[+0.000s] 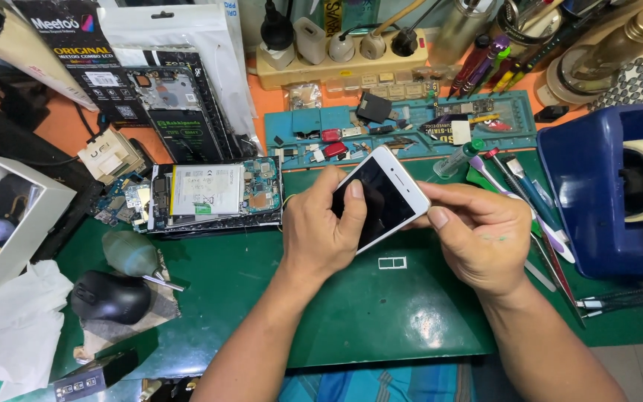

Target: The person handles a disassembled smartphone, using tweezers and a syringe-like tool to manipulate internal components. They then reassemble the device by aligning and pressing the screen onto the chassis, checking the edges and buttons.

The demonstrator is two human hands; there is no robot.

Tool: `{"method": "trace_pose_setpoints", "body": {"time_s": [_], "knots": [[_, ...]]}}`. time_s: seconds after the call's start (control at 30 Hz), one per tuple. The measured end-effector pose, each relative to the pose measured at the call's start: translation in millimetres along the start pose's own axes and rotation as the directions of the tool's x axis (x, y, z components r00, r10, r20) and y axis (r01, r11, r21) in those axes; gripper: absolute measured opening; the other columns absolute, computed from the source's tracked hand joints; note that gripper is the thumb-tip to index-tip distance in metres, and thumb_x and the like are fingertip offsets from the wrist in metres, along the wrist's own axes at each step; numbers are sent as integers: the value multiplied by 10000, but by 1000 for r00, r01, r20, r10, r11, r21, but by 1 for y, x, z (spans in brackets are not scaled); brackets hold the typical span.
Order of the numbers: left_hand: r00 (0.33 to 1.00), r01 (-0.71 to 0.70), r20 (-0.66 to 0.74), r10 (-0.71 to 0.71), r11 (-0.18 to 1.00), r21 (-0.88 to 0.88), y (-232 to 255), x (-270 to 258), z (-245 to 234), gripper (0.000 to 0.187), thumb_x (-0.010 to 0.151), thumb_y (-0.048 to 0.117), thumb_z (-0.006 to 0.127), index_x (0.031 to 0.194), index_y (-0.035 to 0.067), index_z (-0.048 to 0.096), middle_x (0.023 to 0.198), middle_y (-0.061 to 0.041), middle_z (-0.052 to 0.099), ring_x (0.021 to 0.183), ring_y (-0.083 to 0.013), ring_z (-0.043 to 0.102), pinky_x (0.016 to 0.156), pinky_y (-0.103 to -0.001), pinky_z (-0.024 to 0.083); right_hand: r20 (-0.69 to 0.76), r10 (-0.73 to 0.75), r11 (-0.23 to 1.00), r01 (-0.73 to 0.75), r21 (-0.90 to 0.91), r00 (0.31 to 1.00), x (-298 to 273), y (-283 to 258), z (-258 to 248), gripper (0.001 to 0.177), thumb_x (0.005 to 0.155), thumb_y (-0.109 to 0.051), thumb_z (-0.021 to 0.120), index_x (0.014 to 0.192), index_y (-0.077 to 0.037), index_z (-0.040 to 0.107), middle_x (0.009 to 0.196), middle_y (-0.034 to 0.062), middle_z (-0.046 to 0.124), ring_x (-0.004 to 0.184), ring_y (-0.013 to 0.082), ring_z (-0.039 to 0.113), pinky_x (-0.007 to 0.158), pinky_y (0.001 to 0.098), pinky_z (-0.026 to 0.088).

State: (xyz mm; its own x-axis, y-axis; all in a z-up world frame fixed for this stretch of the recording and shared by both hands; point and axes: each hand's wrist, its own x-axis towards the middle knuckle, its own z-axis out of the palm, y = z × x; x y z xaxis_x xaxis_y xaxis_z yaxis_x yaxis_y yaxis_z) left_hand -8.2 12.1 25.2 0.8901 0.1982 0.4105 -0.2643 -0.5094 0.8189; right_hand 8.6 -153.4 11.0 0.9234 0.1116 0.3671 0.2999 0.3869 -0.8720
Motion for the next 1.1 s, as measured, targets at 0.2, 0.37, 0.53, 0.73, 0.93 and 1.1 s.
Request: {"method": "trace_pose_setpoints", "body": {"time_s": [0.2,0.37,0.53,0.73,0.93,1.1], "knots": [[1000,-16,-4,16,1000,-11,1,1,-1,258,821,332,395,657,145,462,387,-107,385,383,-281,489,361,-307,387,2,-35,997,35,-70,999,1,-4,4,228,718,66,543,921,171,542,732,202,577,678,233,638,615,335,558],[999,-30,-13,30,999,-16,-2,-2,3,267,816,351,400,658,147,466,395,-99,389,389,-275,495,355,-308,389,5,-44,996,44,-84,999,0,-4,1,198,718,81,537,891,175,549,700,203,574,635,187,608,586,306,548],[999,-38,-20,37,999,-14,-1,0,0,280,818,355,394,648,143,462,390,-93,385,376,-263,485,348,-302,384,7,-28,998,28,-64,1000,0,-5,3,218,710,70,544,907,164,553,718,205,585,639,191,624,608,312,552],[1000,-5,-15,5,1000,-16,-6,2,-3,260,812,353,424,673,144,491,423,-121,420,433,-315,519,390,-329,411,85,21,1000,-22,17,996,8,-17,11,217,784,10,505,953,143,538,796,200,608,705,236,648,638,344,572],[990,-40,-142,18,987,-153,-23,5,-8,278,862,296,366,666,132,475,429,-75,435,423,-225,500,419,-289,413,402,259,656,146,-740,878,7,-49,33,62,716,-23,598,759,-5,639,588,182,593,459,276,560,464,359,437],[981,-46,-192,-9,959,-281,-25,6,-11,297,884,281,339,659,117,444,421,-75,382,462,-124,421,431,-271,388,189,505,-93,271,-958,842,-44,-26,25,101,743,-258,556,788,-173,588,726,-11,571,680,235,602,518,357,494]]}}
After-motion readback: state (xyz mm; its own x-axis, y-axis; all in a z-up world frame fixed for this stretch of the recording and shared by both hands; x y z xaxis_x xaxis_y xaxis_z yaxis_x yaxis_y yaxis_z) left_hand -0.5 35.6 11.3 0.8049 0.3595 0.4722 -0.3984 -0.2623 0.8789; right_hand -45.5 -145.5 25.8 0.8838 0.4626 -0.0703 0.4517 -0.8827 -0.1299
